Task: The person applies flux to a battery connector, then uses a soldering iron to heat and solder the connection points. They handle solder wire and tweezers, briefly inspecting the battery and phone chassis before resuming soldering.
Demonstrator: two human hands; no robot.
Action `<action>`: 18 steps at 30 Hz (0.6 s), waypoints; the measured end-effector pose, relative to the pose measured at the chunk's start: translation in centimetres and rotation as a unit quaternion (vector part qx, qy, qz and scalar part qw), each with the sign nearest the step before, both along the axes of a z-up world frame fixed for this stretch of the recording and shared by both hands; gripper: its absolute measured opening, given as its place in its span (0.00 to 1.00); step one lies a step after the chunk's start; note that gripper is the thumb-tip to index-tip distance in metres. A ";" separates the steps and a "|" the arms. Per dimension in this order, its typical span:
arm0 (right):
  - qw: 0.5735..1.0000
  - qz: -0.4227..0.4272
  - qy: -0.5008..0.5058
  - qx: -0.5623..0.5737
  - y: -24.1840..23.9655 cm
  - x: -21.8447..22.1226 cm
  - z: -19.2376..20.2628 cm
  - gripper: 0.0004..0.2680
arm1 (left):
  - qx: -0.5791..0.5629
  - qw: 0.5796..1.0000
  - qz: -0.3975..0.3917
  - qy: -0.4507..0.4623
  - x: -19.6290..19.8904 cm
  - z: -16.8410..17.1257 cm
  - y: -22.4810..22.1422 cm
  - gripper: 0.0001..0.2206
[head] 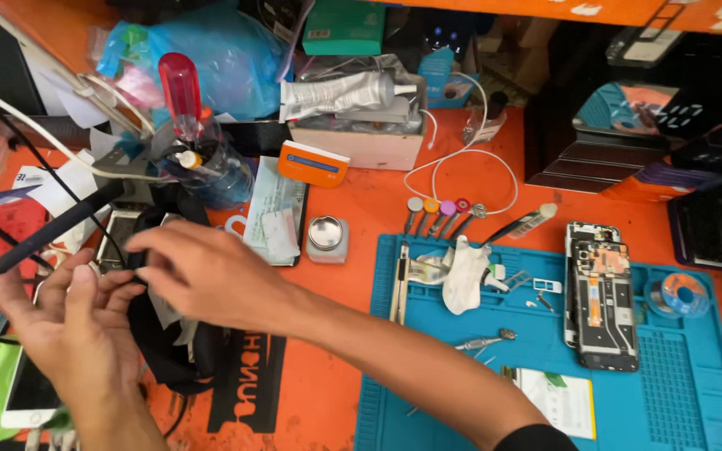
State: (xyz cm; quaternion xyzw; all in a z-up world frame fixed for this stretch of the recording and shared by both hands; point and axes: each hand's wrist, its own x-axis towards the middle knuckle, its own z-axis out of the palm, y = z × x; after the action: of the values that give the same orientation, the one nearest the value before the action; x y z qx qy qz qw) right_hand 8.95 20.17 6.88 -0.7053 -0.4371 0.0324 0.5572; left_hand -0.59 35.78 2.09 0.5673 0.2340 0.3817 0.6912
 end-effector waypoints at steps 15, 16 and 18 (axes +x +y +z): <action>0.992 0.064 -0.060 -0.088 11.6 1.3 -3.2 0.20 | 0.449 0.888 0.091 0.035 1.6 0.0 3.3 0.12; 0.992 0.063 -0.059 -0.089 11.9 1.5 -3.2 0.20 | 0.449 0.888 0.090 0.035 1.6 -0.2 3.4 0.12; 0.991 0.068 -0.066 -0.100 12.4 1.8 -3.0 0.18 | 0.470 0.874 0.116 0.055 1.3 -0.4 3.5 0.13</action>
State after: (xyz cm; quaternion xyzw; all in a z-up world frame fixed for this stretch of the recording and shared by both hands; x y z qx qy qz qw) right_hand 10.71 32.55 3.88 -0.7266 -0.5143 0.0669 0.4508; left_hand 0.75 39.28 1.68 0.8141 0.1289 0.4920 0.2804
